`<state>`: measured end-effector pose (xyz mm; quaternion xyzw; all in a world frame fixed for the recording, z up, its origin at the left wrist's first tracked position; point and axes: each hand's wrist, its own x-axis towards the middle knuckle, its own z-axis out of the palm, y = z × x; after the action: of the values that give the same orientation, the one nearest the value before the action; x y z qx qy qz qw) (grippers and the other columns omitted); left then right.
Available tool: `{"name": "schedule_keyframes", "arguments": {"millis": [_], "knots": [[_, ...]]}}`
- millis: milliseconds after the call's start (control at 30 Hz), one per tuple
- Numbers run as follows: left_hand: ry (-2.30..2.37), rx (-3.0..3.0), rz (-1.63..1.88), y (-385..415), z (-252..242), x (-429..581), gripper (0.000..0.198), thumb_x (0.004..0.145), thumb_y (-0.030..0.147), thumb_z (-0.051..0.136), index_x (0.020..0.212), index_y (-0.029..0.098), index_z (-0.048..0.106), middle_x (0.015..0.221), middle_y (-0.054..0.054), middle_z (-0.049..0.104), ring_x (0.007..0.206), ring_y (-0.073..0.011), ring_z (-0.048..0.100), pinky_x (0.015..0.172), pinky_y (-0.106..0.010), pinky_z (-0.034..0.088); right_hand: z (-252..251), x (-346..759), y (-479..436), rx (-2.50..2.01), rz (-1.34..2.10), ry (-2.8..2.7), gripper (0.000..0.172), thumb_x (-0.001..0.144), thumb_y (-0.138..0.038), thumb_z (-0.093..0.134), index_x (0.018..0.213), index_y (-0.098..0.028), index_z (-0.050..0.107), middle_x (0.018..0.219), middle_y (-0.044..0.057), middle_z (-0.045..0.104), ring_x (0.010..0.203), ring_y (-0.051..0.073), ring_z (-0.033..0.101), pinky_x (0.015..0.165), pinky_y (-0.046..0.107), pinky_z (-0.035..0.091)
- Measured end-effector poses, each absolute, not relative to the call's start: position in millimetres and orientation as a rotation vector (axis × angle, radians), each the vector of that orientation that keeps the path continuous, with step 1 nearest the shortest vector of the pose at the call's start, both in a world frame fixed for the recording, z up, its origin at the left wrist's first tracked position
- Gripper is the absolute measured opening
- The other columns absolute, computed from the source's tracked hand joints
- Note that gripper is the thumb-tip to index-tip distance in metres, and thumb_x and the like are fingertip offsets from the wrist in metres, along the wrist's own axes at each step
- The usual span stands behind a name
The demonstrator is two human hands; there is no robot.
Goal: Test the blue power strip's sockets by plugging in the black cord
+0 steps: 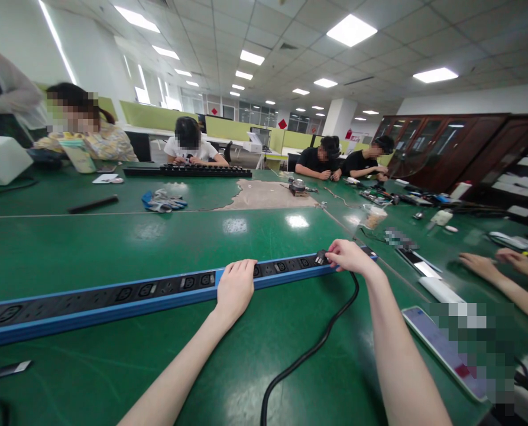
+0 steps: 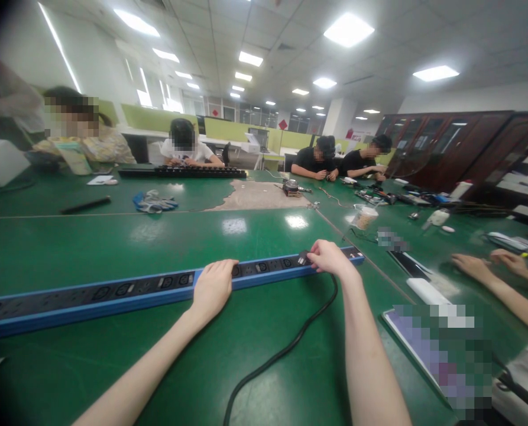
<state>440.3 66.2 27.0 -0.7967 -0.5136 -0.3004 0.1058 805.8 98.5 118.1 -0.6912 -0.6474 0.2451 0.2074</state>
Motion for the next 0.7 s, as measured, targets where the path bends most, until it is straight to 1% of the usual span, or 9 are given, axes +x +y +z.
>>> {"name": "schedule_keyframes", "arguments": {"millis": [100,200,300,400,500,633,700], "knots": [[-1.511,-2.352,-0.889,66.6,26.6,440.0,0.037,0.094,0.011,0.049,0.126,0.021,0.063,0.121,-0.009,0.071,0.114,-0.0247,0.064,0.104,-0.040,0.045,115.1,795.0,102.0,-2.010,0.458,-1.887,0.016,0.091,-0.030,0.066,0.101,-0.018,0.063,0.088,0.007,0.076,0.070,0.017,0.072,0.057,0.023,0.052],[-1.511,-2.359,-0.891,66.7,26.5,439.7,0.036,0.095,0.012,0.048,0.126,0.021,0.063,0.120,-0.009,0.071,0.114,-0.0251,0.064,0.104,-0.040,0.044,116.8,783.4,102.9,-2.048,0.156,-2.026,0.017,0.089,-0.030,0.066,0.103,-0.020,0.066,0.092,0.007,0.076,0.080,0.019,0.072,0.068,0.025,0.051],[-1.510,-2.366,-0.891,66.6,26.4,439.5,0.036,0.095,0.012,0.047,0.126,0.021,0.063,0.121,-0.009,0.071,0.114,-0.0252,0.064,0.105,-0.040,0.044,121.7,771.9,100.6,-2.168,-0.087,-2.126,0.020,0.089,-0.034,0.064,0.103,-0.021,0.070,0.099,0.010,0.075,0.094,0.024,0.071,0.079,0.030,0.050],[-1.511,-2.361,-0.895,66.6,26.1,439.4,0.036,0.095,0.012,0.048,0.126,0.021,0.063,0.121,-0.009,0.071,0.114,-0.0252,0.064,0.105,-0.041,0.044,126.3,765.1,97.0,-2.293,-0.233,-2.158,0.023,0.090,-0.037,0.060,0.100,-0.020,0.072,0.101,0.014,0.074,0.098,0.028,0.070,0.081,0.034,0.049],[-1.514,-2.352,-0.896,66.5,25.7,439.8,0.036,0.095,0.012,0.048,0.126,0.021,0.063,0.121,-0.009,0.071,0.114,-0.0252,0.064,0.105,-0.041,0.044,129.0,765.3,94.4,-2.318,-0.242,-2.171,0.025,0.090,-0.040,0.058,0.097,-0.020,0.072,0.099,0.014,0.075,0.096,0.028,0.071,0.078,0.034,0.048],[-1.519,-2.341,-0.898,66.4,25.8,440.7,0.036,0.095,0.013,0.047,0.126,0.021,0.064,0.121,-0.010,0.071,0.114,-0.0253,0.064,0.105,-0.041,0.044,129.9,770.5,93.3,-2.314,-0.107,-2.162,0.027,0.091,-0.043,0.058,0.096,-0.020,0.070,0.096,0.013,0.076,0.090,0.026,0.070,0.073,0.031,0.047],[-1.519,-2.338,-0.900,66.3,26.2,441.0,0.036,0.096,0.013,0.046,0.125,0.021,0.064,0.120,-0.010,0.071,0.114,-0.0252,0.064,0.105,-0.041,0.044,129.3,771.8,93.3,-2.300,-0.042,-2.147,0.029,0.093,-0.047,0.057,0.097,-0.021,0.070,0.091,0.011,0.076,0.087,0.025,0.070,0.072,0.030,0.046]]}}
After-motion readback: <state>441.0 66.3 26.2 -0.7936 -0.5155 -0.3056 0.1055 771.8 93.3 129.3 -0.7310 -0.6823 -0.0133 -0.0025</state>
